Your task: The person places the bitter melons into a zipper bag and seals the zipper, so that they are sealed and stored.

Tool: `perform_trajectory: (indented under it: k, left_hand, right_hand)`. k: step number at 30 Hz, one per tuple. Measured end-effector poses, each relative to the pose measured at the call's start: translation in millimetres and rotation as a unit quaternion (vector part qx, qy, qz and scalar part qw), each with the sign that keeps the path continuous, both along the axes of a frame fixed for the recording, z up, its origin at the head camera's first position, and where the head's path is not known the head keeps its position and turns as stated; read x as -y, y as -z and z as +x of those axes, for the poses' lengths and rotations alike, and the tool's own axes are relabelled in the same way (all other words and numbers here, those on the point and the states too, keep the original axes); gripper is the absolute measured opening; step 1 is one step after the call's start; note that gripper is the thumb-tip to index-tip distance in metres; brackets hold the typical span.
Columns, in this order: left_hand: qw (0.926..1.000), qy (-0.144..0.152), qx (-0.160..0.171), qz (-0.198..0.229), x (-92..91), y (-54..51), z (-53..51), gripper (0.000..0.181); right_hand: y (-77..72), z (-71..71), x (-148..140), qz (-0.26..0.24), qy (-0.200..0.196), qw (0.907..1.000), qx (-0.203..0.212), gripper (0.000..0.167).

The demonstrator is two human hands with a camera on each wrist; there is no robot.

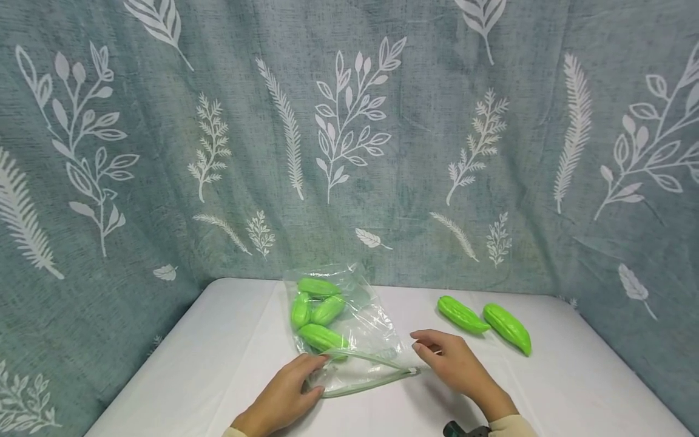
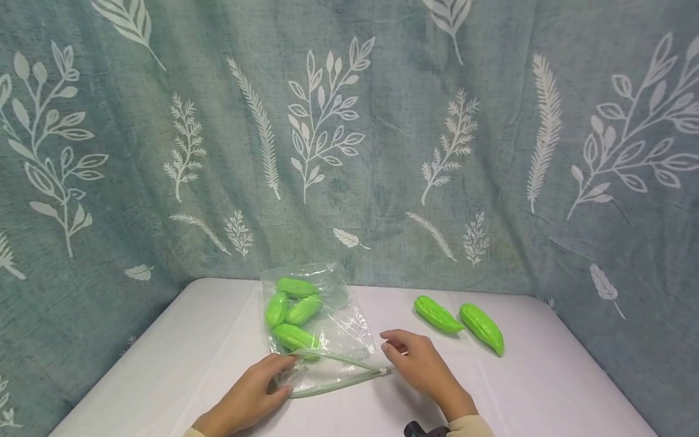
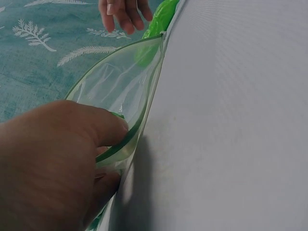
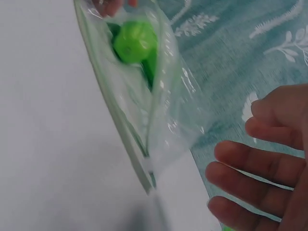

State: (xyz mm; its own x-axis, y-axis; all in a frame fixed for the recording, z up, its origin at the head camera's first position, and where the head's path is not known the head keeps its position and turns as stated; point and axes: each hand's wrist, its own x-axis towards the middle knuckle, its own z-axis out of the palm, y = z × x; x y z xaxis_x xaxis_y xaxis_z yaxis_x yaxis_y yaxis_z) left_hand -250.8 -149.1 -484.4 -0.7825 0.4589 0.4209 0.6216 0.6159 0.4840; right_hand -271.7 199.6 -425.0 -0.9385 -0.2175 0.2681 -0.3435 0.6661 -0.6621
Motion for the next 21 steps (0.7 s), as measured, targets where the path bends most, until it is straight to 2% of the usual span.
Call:
perform_trajectory:
  k: [5,11,17,21]
  left_hand:
    - [0.9999,0.003,-0.011,0.0,1.0,-0.4,0.7,0.051]
    - [1.0,0.003,-0.006,-0.003,0.9,-2.1,0.8,0.051]
    - [0.9997,0.008,-0.021,-0.008,1.3,-1.8,1.7,0.05]
    - [0.9996,0.009,-0.026,-0.009,1.0,-3.0,1.3,0.051]
  right_hand:
    - [-1.7,-5.1,-21,0.0,0.028,0.9993,0.024,0.033]
    - [-5.4,-6.0,-43,0.003,0.041,0.9982,0.042,0.043]
    - [-10.3,-6.5,-65,0.027,0.054,0.9975,0.037,0.05]
    - [-15.2,-7.1,-81,0.043,0.088,0.9948,0.028,0.054]
